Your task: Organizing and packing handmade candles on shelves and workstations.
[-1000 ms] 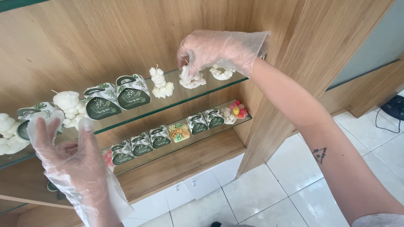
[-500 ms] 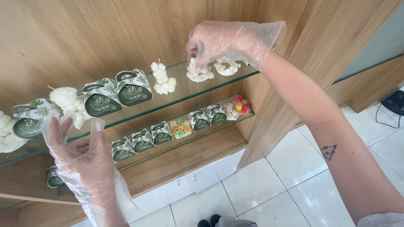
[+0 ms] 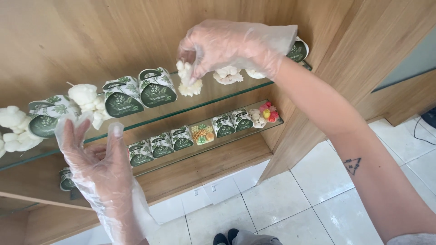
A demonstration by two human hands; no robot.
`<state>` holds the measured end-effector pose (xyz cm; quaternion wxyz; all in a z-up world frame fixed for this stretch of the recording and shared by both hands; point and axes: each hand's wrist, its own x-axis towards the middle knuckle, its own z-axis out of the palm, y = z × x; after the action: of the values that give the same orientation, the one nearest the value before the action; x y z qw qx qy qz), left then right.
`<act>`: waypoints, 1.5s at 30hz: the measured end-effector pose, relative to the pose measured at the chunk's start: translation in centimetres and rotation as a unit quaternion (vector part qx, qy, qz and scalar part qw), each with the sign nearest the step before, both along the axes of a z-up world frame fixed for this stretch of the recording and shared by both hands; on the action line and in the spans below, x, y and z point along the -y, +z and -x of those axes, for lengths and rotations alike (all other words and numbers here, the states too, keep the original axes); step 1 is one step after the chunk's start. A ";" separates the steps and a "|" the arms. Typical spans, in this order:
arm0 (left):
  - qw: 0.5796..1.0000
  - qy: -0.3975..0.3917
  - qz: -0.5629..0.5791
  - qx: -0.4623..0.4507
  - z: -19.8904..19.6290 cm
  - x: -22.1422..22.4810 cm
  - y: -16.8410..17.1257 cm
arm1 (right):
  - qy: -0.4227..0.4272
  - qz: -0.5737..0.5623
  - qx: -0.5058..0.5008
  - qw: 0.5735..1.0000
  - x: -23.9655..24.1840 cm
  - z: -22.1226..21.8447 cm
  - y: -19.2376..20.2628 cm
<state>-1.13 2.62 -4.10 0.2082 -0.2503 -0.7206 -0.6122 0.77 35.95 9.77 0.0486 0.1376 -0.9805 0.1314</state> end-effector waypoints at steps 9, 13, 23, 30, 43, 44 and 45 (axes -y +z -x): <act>0.999 0.012 0.020 0.037 -0.1 1.3 0.9 | -0.036 0.017 0.020 0.999 0.4 3.8 -3.0; 1.000 0.011 0.021 0.019 0.6 1.8 0.2 | -0.034 -0.004 0.034 0.999 0.0 3.3 -2.3; 0.999 0.022 0.031 0.027 1.3 2.0 -0.6 | -0.052 -0.004 0.055 0.997 -1.1 2.9 -2.3; 0.999 0.002 -0.005 0.037 1.6 2.0 -1.0 | -0.042 -0.008 0.047 0.998 -1.4 3.3 -2.5; 0.996 0.004 0.006 0.094 1.5 2.4 1.2 | -0.032 0.017 -0.018 0.999 1.8 2.8 -0.1; 0.998 0.005 0.049 0.033 1.6 2.3 1.3 | -0.010 0.036 -0.031 0.999 2.5 2.7 0.2; 0.995 0.005 0.093 -0.028 1.8 2.2 1.5 | 0.012 0.055 -0.043 0.997 3.3 2.6 0.7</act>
<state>-2.92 0.43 -2.60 0.2075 -0.2822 -0.7694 -0.5342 -1.82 32.63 10.46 0.0970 0.1522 -0.9671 0.1794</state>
